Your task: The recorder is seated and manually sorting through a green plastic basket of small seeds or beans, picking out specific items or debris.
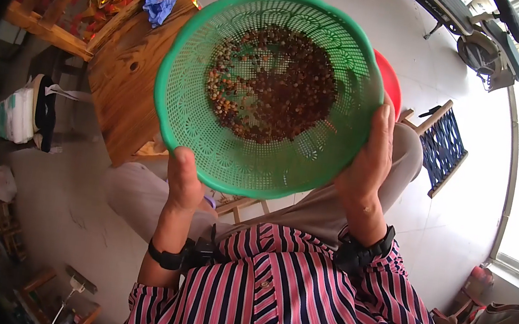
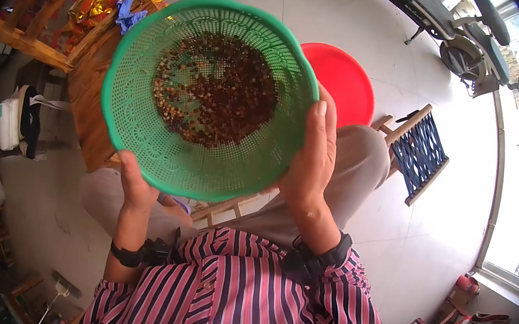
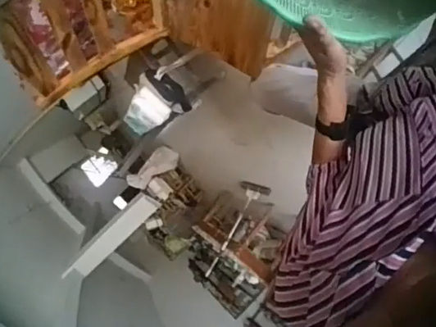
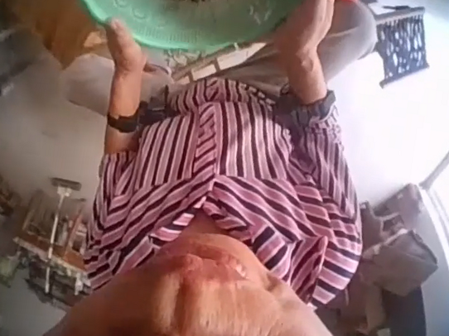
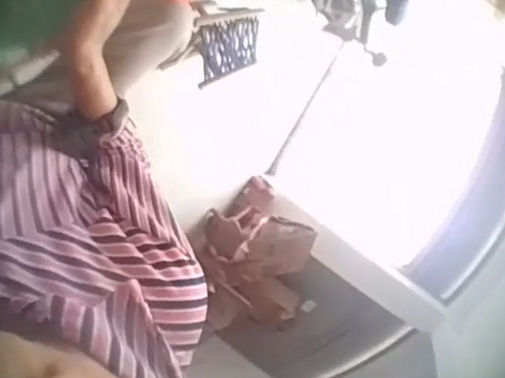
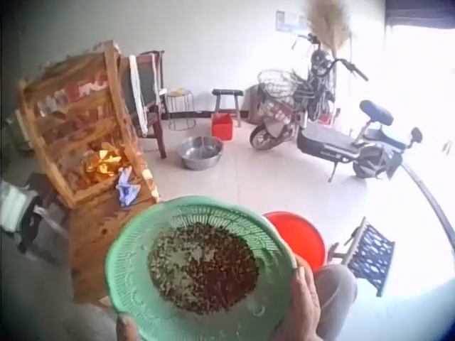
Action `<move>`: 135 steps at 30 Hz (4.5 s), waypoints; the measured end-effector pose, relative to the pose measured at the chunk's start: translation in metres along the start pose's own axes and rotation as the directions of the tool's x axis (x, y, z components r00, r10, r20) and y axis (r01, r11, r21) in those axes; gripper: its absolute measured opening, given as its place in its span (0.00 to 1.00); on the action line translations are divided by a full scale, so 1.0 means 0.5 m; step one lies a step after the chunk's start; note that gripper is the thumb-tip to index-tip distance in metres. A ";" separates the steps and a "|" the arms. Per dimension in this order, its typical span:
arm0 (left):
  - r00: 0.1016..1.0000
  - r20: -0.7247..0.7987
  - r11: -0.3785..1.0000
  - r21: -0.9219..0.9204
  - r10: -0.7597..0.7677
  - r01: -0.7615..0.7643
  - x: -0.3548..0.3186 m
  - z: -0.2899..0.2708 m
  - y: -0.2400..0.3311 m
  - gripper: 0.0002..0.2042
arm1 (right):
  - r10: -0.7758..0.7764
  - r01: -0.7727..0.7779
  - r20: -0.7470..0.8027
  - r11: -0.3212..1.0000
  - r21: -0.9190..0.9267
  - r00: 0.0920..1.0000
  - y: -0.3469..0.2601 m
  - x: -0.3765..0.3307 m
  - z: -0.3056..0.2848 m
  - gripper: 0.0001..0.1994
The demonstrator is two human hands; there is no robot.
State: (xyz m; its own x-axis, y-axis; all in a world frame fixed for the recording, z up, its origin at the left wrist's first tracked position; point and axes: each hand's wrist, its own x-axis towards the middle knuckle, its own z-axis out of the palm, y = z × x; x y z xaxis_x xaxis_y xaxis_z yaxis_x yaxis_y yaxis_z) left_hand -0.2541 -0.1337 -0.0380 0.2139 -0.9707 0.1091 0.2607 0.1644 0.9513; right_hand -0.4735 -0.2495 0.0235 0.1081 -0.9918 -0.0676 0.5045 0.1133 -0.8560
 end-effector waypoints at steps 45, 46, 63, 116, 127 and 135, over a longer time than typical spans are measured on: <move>0.879 -0.247 0.912 -0.127 -0.409 0.389 0.015 0.001 -0.070 0.33 | 0.456 -0.442 -0.106 0.888 0.129 0.884 0.182 0.028 -0.120 0.23; 0.906 -0.223 0.933 -0.076 -0.360 0.352 0.015 -0.007 -0.074 0.33 | 0.448 -0.433 -0.087 0.889 0.149 0.890 0.189 0.031 -0.125 0.24; 0.941 -0.196 0.961 -0.084 -0.276 0.264 0.011 0.036 -0.012 0.33 | -0.212 0.410 0.359 0.296 -0.863 0.909 0.098 0.059 -0.070 0.10; 0.939 -0.225 0.964 -0.114 -0.260 0.240 -0.012 0.040 -0.017 0.33 | 0.238 -0.402 0.419 0.841 0.363 0.876 0.082 0.180 -0.211 0.10; 0.950 -0.181 0.966 -0.085 -0.255 0.244 -0.002 0.053 -0.011 0.33 | 0.228 0.532 0.494 -0.156 -0.832 0.839 0.136 0.028 -0.075 0.19; 0.938 -0.167 0.951 -0.103 -0.304 0.290 -0.003 0.057 -0.033 0.32 | 0.382 0.364 0.334 -0.007 -0.931 0.862 0.193 0.042 -0.075 0.24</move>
State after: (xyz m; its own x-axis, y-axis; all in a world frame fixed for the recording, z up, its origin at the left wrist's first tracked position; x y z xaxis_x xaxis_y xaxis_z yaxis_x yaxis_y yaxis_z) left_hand -0.2858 -0.1400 -0.0454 0.2786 -0.9311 -0.2354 0.4071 -0.1075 0.9070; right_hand -0.4546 -0.2614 -0.0799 0.5721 -0.7917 -0.2142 -0.7621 -0.4166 -0.4957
